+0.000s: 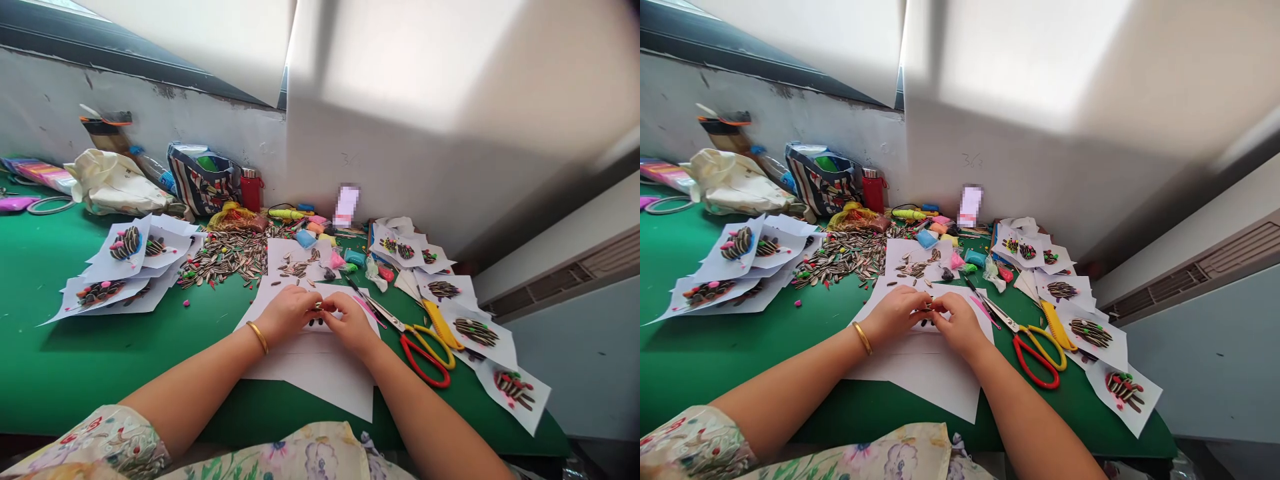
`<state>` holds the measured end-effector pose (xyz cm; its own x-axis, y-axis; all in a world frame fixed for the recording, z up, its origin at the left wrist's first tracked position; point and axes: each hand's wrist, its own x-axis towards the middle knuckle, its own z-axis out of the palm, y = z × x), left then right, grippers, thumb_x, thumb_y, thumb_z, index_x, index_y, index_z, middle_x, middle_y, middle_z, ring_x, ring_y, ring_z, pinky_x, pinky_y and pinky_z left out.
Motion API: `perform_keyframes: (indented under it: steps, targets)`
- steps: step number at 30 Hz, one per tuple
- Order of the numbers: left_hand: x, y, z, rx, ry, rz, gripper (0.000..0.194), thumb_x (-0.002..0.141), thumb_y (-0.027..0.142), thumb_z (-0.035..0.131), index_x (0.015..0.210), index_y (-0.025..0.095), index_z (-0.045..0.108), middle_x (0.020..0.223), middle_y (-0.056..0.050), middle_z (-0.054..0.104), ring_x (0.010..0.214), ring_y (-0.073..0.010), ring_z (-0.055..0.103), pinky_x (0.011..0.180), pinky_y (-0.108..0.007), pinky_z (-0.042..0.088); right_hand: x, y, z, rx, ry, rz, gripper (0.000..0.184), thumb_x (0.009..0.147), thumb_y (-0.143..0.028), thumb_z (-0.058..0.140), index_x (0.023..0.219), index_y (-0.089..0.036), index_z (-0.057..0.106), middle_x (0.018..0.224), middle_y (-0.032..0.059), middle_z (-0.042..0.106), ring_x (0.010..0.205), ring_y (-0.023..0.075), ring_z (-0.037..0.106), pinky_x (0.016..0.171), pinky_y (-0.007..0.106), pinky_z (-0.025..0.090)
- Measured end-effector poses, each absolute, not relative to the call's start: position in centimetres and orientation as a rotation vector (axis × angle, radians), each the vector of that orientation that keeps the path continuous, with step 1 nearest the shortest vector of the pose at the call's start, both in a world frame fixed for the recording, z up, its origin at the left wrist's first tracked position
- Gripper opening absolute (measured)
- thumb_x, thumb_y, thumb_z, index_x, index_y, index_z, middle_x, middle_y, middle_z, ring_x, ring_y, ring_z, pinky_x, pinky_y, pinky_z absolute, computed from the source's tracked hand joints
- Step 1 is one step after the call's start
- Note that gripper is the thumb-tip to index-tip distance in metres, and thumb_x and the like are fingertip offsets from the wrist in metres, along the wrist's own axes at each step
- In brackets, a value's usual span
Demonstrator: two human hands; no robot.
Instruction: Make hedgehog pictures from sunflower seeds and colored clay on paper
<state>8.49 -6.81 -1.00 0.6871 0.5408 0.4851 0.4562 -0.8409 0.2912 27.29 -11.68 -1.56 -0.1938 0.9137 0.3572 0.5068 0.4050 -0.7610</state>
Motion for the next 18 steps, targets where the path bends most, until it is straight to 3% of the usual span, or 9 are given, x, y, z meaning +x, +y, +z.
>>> perform_keyframes:
  steps: [3,7,12,18]
  targets:
    - [8.3,-6.7,-1.0,2.830,0.783,0.798,0.012,0.092,0.027,0.060,0.101,0.020,0.059,0.079,-0.002,0.067,0.077,-0.0183,0.063,0.077,-0.031,0.043,27.2,-11.7,-1.5,-1.193,-1.847,0.602,0.004,0.084,-0.021,0.062,0.080,-0.022,0.063,0.081,0.0011,0.063,0.082,0.0181,0.057,0.076,0.031,0.043]
    - [8.1,-6.7,-0.9,2.827,0.792,0.751,0.028,0.089,0.022,0.063,0.116,0.021,0.057,0.084,-0.004,0.069,0.081,-0.0203,0.065,0.081,-0.034,0.045,27.1,-11.8,-1.2,-1.188,-1.874,0.539,0.010,0.083,-0.016,0.058,0.075,-0.021,0.060,0.078,0.0010,0.062,0.081,0.0178,0.056,0.076,0.031,0.043]
    - [7.8,-6.2,-1.1,2.512,0.882,0.871,0.060,0.084,0.027,0.069,0.138,0.024,0.042,0.115,-0.007,0.068,0.109,-0.0241,0.060,0.097,-0.041,0.044,27.7,-11.1,-1.4,-1.328,-1.773,0.462,0.011,0.083,-0.018,0.054,0.074,-0.021,0.059,0.077,0.0016,0.061,0.077,0.0173,0.055,0.072,0.030,0.043]
    - [7.8,-5.4,-2.0,2.400,0.986,0.745,0.050,0.090,0.016,0.046,0.140,0.019,0.042,0.127,-0.010,0.063,0.119,-0.0236,0.056,0.104,-0.042,0.042,28.3,-9.6,-2.4,-1.536,-1.777,0.360,0.011,0.081,-0.017,0.055,0.072,-0.020,0.061,0.076,0.0019,0.062,0.078,0.0176,0.055,0.072,0.029,0.041]
